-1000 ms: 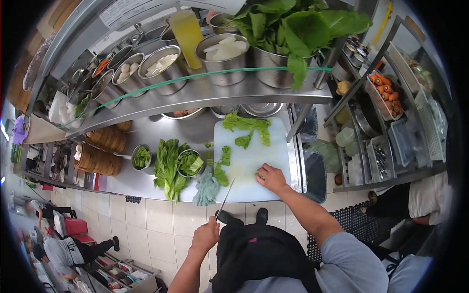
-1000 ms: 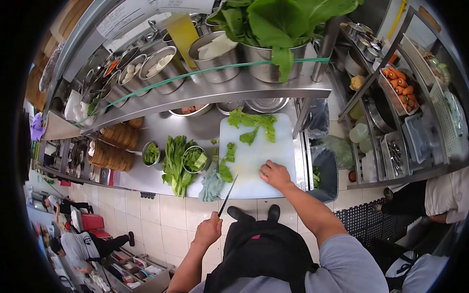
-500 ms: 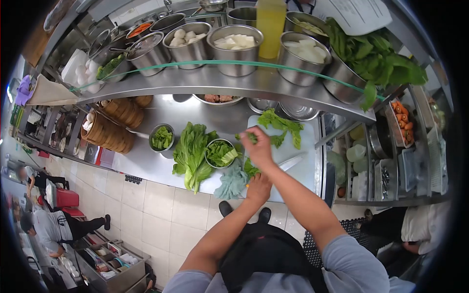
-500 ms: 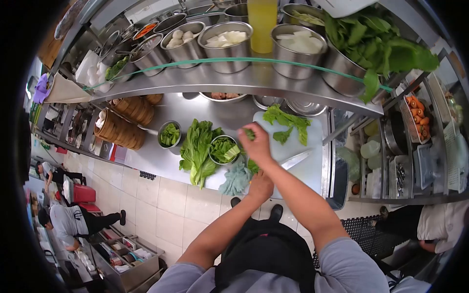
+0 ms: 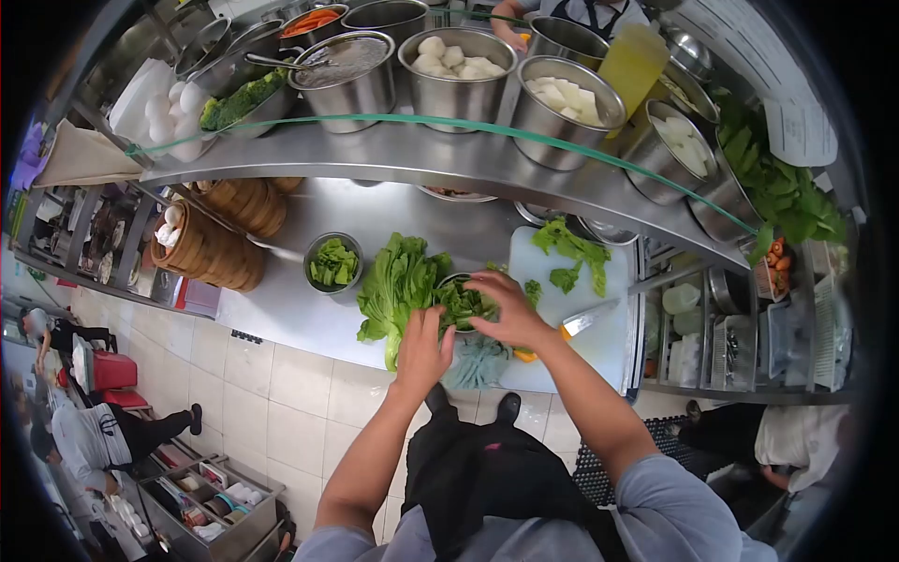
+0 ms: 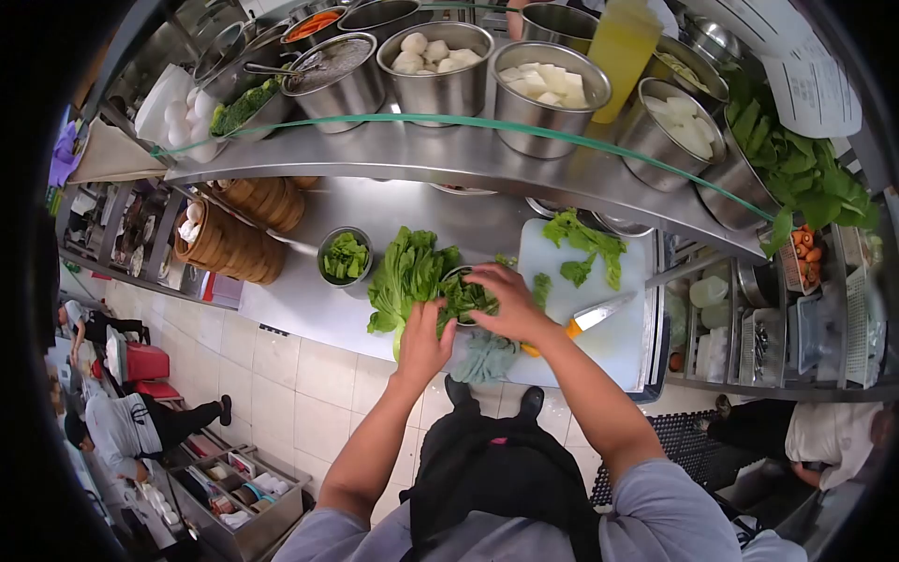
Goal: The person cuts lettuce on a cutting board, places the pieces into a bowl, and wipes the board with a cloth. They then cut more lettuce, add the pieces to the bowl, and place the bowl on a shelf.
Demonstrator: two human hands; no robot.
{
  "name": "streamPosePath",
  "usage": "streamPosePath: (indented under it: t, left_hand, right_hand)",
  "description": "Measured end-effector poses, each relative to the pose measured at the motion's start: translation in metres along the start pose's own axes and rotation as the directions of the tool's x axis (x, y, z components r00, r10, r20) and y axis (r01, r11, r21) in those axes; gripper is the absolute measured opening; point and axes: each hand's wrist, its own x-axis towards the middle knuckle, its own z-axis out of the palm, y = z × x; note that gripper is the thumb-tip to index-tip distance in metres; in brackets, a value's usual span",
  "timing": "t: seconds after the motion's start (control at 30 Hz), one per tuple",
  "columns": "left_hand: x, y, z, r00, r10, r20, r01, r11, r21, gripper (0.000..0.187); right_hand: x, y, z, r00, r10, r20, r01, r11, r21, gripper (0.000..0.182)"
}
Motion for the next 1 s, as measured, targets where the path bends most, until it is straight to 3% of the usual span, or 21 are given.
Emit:
streamPosePath:
  t: [0.07,0.1,0.17,0.23,0.3,0.33,0.37,0.47,0.5,0.57,0.63,0.77,0.83,0.87,0.93,1.0]
  left_hand:
    - [0.014,-0.006,0.002,0.998,0.001,0.064,0.001,1.0,-0.029,0.038]
    - [0.018,-0.008,0.004,0.992,0.007,0.128,-0.001,0.999,-0.05,0.037]
    - [0.022,-0.016,0.015,0.984,0.022,0.176,-0.012,0.998,-0.056,0.034]
    - [0.029,-0.02,0.022,0.971,0.049,0.234,-0.035,0.997,-0.067,0.03]
    - [0.034,-0.025,0.023,0.965,0.015,0.261,-0.034,0.997,0.069,0.022]
    - [0.036,-0.03,0.024,0.947,-0.012,0.322,-0.051,0.981,0.187,0.027]
    - [0.038,-0.033,0.026,0.942,0.002,0.336,-0.066,0.981,0.18,0.027]
    - [0.046,-0.04,0.028,0.888,-0.075,0.453,-0.064,0.957,0.283,0.026]
    - [0.049,-0.042,0.027,0.882,-0.045,0.468,-0.093,0.959,0.267,0.025]
    - [0.052,-0.041,0.021,0.873,-0.01,0.488,-0.128,0.96,0.249,0.025]
    - [0.056,-0.029,0.003,0.879,0.079,0.47,-0.192,0.962,0.196,0.026]
    - [0.065,-0.012,-0.013,0.874,0.048,0.484,-0.129,0.982,0.136,0.027]
    - [0.066,0.0,-0.012,0.924,0.016,0.381,-0.075,0.987,0.139,0.042]
    - [0.065,0.004,-0.008,0.923,0.02,0.385,-0.079,0.987,0.139,0.042]
    - [0.063,0.007,0.003,0.933,0.223,0.282,-0.283,0.939,0.197,0.057]
    - [0.06,-0.003,0.016,0.922,0.238,0.304,-0.308,0.928,0.208,0.058]
  right_hand:
    - [-0.013,0.004,-0.01,0.981,0.179,-0.079,-0.169,0.977,0.127,0.045]
    - [-0.019,0.01,-0.004,0.979,0.189,-0.08,-0.179,0.977,0.119,0.045]
    - [-0.035,0.031,0.011,0.907,0.421,-0.034,-0.411,0.899,0.149,0.032]
    - [-0.033,0.02,0.021,0.913,0.398,-0.091,-0.387,0.914,0.12,0.024]
    - [-0.028,0.007,0.038,0.915,0.376,-0.143,-0.366,0.926,0.092,0.016]
    - [-0.027,0.003,0.047,0.921,0.363,-0.143,-0.375,0.925,-0.063,0.012]
    - [-0.026,-0.001,0.053,0.926,0.351,-0.138,-0.374,0.902,-0.215,0.01]
    - [-0.025,0.001,0.059,0.902,0.42,-0.101,-0.431,0.862,-0.265,0.012]
    - [-0.027,0.003,0.054,0.897,0.428,-0.111,-0.442,0.858,-0.262,0.012]
    - [-0.03,0.014,0.032,0.858,0.403,-0.32,-0.464,0.875,-0.142,0.01]
    - [-0.044,0.042,0.004,0.737,0.529,-0.421,-0.58,0.815,0.008,0.011]
    - [-0.078,0.08,-0.023,0.684,0.643,-0.344,-0.708,0.699,-0.102,0.023]
    - [-0.082,0.074,-0.022,0.73,0.67,-0.136,-0.681,0.695,-0.229,0.036]
    - [-0.083,0.071,-0.018,0.727,0.673,-0.14,-0.685,0.693,-0.227,0.036]
    - [-0.082,0.056,-0.009,0.722,0.683,-0.114,-0.687,0.688,-0.233,0.045]
    - [-0.079,0.045,-0.008,0.716,0.688,-0.117,-0.692,0.677,-0.251,0.047]
